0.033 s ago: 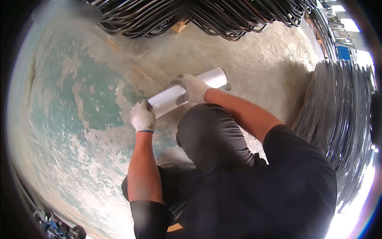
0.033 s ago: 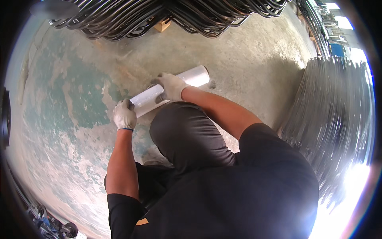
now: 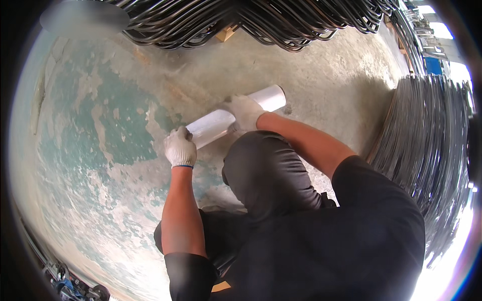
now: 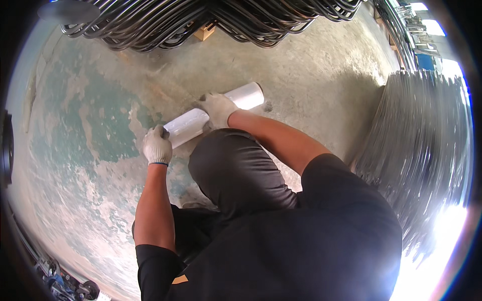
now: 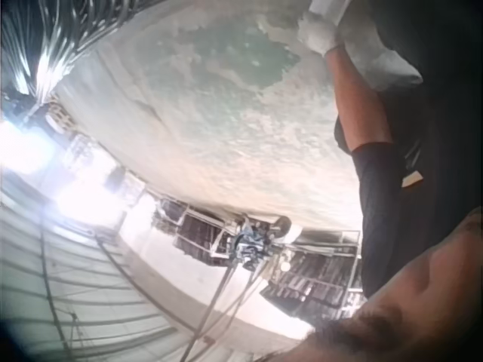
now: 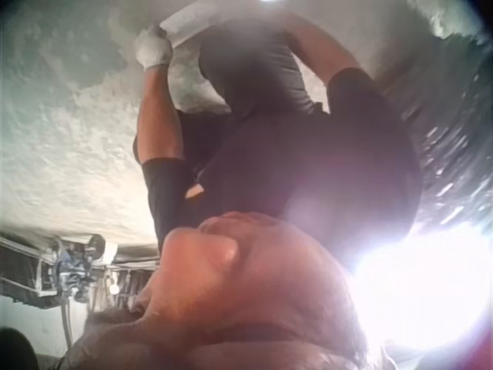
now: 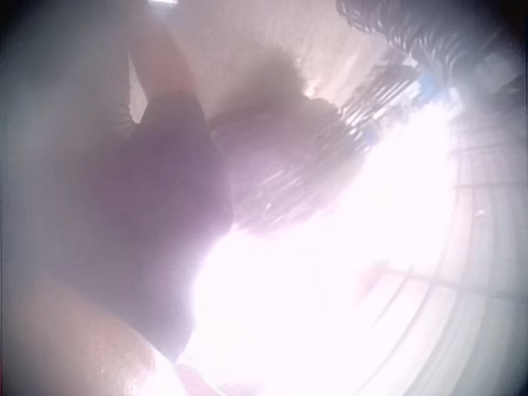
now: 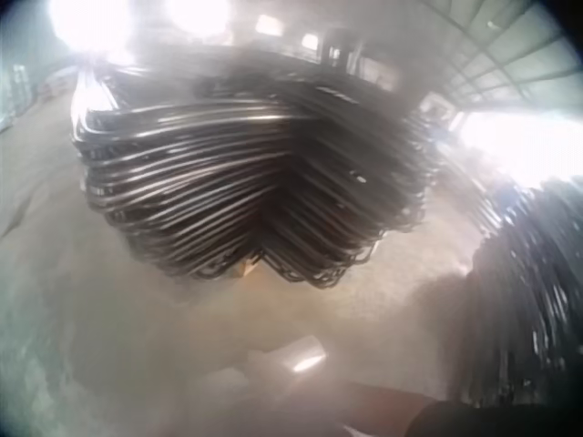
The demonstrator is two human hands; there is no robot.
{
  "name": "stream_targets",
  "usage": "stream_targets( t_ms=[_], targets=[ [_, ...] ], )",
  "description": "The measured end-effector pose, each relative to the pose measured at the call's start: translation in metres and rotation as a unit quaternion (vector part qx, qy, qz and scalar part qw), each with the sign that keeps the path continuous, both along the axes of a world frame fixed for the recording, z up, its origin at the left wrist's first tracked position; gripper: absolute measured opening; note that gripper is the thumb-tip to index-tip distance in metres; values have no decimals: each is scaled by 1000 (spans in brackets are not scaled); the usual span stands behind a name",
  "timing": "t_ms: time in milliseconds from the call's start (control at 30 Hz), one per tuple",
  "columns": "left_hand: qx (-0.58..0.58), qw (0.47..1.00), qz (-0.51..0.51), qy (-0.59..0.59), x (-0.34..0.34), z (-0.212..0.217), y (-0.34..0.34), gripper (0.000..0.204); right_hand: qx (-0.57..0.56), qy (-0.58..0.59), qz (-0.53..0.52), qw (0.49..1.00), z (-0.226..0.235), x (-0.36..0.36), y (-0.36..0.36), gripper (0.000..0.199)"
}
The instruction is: The person wraps a stack of metal frames with plastic film, moving around the stack to cover all sides. They then walk to a table and write on a piece of paper with a marker.
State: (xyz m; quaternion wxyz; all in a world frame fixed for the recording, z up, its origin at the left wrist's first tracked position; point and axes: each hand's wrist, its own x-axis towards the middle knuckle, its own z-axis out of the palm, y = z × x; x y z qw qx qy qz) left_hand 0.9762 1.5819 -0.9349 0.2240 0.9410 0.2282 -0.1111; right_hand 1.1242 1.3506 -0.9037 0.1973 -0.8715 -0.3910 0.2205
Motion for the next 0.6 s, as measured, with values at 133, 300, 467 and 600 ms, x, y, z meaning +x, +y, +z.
stream_targets(
  t_ms=[133, 300, 467, 600],
  targets=[
    [-16, 1000, 5, -8, 0, 12, -4, 12, -98, -15, -4, 995, -24, 4, -6, 37],
    [-46, 995, 37, -80, -3, 37, -3, 10, -30, -21, -59, 998, -16, 8, -4, 19],
    [-76, 967, 97, -224, 3, 69, 12, 5, 37, 19, -65, 997, 31, 23, 5, 20],
    [-174, 914, 172, -322, 11, 104, 19, 3, 112, 41, -73, 990, 57, 21, 16, 22]
  ],
)
